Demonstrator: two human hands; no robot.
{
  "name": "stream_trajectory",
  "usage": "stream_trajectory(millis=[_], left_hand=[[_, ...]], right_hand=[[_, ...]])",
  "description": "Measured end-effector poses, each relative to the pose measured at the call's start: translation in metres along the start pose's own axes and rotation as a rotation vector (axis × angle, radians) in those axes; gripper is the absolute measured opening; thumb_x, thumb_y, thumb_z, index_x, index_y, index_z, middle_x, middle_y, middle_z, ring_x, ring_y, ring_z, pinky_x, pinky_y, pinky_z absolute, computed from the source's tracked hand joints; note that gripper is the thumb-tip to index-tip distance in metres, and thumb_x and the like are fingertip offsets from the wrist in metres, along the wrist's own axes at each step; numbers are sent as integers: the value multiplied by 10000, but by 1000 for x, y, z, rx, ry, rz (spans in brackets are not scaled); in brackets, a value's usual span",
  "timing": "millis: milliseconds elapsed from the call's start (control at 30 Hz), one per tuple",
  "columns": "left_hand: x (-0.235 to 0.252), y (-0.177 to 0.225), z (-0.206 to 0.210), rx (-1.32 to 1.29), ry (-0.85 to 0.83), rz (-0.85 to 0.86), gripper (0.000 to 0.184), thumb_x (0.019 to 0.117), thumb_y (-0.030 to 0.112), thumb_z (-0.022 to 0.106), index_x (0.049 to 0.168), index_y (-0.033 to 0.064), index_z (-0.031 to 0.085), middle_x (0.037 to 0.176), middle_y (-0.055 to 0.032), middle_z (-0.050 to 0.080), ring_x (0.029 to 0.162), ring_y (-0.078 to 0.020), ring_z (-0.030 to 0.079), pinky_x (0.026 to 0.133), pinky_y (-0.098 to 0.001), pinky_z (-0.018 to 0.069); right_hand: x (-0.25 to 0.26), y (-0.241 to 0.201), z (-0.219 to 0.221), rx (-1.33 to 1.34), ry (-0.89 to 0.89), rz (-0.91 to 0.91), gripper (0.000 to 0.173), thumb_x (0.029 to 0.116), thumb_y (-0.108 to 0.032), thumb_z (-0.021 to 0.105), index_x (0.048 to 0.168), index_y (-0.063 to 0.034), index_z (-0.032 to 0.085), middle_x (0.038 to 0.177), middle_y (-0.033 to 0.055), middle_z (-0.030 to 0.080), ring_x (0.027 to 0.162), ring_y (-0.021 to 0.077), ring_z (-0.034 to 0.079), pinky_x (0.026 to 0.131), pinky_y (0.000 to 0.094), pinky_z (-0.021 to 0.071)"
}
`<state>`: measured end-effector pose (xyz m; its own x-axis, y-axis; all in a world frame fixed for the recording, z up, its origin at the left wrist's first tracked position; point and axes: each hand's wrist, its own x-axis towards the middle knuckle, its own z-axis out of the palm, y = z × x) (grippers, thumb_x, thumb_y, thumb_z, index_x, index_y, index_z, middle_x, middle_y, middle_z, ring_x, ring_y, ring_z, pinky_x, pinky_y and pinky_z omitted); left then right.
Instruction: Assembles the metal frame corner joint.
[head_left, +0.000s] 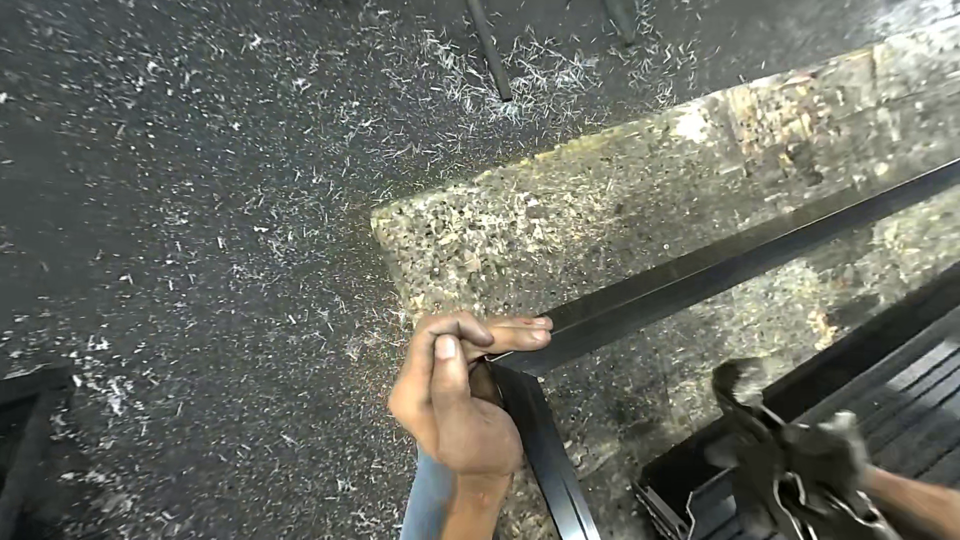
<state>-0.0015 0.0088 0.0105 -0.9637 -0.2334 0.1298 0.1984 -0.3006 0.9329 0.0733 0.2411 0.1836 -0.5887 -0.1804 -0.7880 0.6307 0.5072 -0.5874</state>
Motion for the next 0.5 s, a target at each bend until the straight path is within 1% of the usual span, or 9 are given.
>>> stream_trajectory(millis=[33,67,100,167,233,267,300,367,500], left_hand=[[0,0,0,1,-1,-1,429,1123,232,245,949,94,612,727,-59,738,714,-242,772,770,-426,670],[0,0,0,-2,0,-1,429,1118,219,241,945,87,610,726,-66,737,705,-247,770,757,-430,671],[0,0,-1,-2,-3,2,430,1120,215,242,946,80,610,727,-71,738,699,-250,770,748,-431,674],[1,1,-2,11,-11,2,423,1123,214,249,947,75,608,733,-73,738,702,-252,770,742,-425,676],[0,1,-4,23,-18,3,418,1123,210,251,950,65,602,740,-82,739,713,-261,770,744,-430,676],[0,1,-5,34,-24,6,421,1127,220,254,951,61,601,747,-90,742,719,-269,772,747,-435,679],[0,2,-5,48,-27,7,420,1128,222,256,944,62,598,750,-96,747,721,-275,774,745,-435,681],[1,3,-5,69,-34,-7,426,1130,234,249,932,73,590,754,-101,750,725,-284,776,745,-432,682],[1,2,-6,54,-40,-19,432,1135,298,263,947,88,590,761,-102,751,728,-293,775,745,-441,682]], right_hand=[[9,-3,-4,-132,-10,19,720,700,-233,772,1358,-21,568,1134,165,679,1005,286,679,829,525,558],[17,-8,-8,-247,-45,40,724,704,-252,782,1364,-39,575,1141,193,677,1012,342,673,819,596,532],[22,-12,-8,-349,-51,55,727,687,-276,771,1366,-86,596,1167,183,685,1047,359,677,832,628,529],[31,-13,-6,-489,-70,57,705,681,-305,763,1356,-152,628,1150,174,688,1011,381,672,767,638,507],[40,-8,-3,-570,-85,81,682,674,-365,764,1332,-235,643,1059,130,695,913,360,671,660,620,483],[44,-6,-1,-588,-95,98,676,677,-386,762,1329,-253,641,1025,123,696,886,359,671,634,621,473],[49,-8,1,-601,-120,126,675,685,-392,760,1332,-244,639,1010,132,701,878,372,675,629,633,476],[60,-19,2,-598,-202,220,649,733,-395,774,1334,-192,638,1027,170,710,914,417,681,675,672,491],[72,-20,7,-613,-251,252,625,739,-465,774,1287,-188,657,1025,174,715,926,431,683,688,681,492]])
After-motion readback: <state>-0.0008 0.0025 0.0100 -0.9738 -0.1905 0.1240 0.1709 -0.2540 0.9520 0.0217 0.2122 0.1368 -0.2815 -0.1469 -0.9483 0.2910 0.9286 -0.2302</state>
